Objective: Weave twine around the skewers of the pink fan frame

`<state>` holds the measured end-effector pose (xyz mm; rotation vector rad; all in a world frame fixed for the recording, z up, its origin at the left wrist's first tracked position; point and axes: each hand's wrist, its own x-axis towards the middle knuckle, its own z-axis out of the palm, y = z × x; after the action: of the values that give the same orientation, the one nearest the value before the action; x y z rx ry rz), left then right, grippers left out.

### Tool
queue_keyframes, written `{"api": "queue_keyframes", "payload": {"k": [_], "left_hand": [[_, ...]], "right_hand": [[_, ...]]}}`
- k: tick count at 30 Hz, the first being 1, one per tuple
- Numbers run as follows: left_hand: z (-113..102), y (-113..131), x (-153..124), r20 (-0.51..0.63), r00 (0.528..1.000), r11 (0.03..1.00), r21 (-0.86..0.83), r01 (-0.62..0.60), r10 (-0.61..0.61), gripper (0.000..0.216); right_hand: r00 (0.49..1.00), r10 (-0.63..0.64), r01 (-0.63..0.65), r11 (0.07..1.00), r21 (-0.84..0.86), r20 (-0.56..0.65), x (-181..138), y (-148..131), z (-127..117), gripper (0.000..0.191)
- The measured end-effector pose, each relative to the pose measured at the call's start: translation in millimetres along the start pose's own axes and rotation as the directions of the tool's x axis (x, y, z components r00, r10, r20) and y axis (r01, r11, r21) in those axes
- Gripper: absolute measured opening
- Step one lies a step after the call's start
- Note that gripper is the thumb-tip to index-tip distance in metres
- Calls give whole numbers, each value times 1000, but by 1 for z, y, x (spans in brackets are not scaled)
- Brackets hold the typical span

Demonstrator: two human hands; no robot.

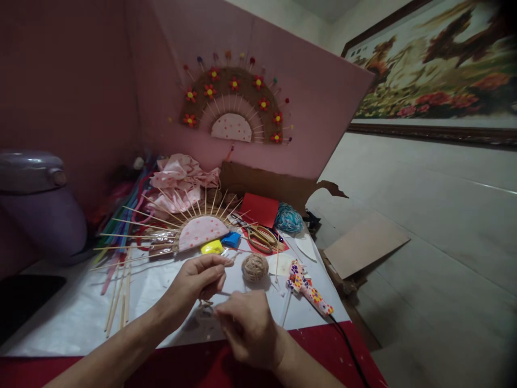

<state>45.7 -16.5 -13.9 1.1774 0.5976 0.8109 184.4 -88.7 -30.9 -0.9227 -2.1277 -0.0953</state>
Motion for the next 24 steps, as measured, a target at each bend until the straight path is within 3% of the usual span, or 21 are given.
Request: {"api": "queue_keyframes", "payload": {"k": [2, 4, 7, 12, 17, 24], "left_hand": [[1, 0, -1, 9, 1000, 999, 33, -13, 12, 21], [2, 0, -2, 15, 1000, 998, 69, -9, 8, 22], [4, 0, -3, 27, 1000, 995, 102, 3, -6, 23], [6, 1, -4, 37, 998, 992, 120, 46, -51, 22], [8, 2, -6, 31, 998, 985, 167, 50, -55, 18], [7, 1, -5, 35, 999, 991, 132, 29, -34, 21]], "right_hand": [[984, 108, -106, 994, 26, -143, 0, 2, 0, 14], [929, 244, -240, 970, 48, -280, 0, 5, 1, 24], [875, 362, -363, 930, 58, -321, 0, 12, 2, 27], [914, 320, -321, 946, 37, -249, -3, 18, 4, 31], [956, 201, -211, 977, -23, -214, -5, 18, 2, 33], [926, 281, -297, 955, -23, -253, -2, 21, 4, 11]]}}
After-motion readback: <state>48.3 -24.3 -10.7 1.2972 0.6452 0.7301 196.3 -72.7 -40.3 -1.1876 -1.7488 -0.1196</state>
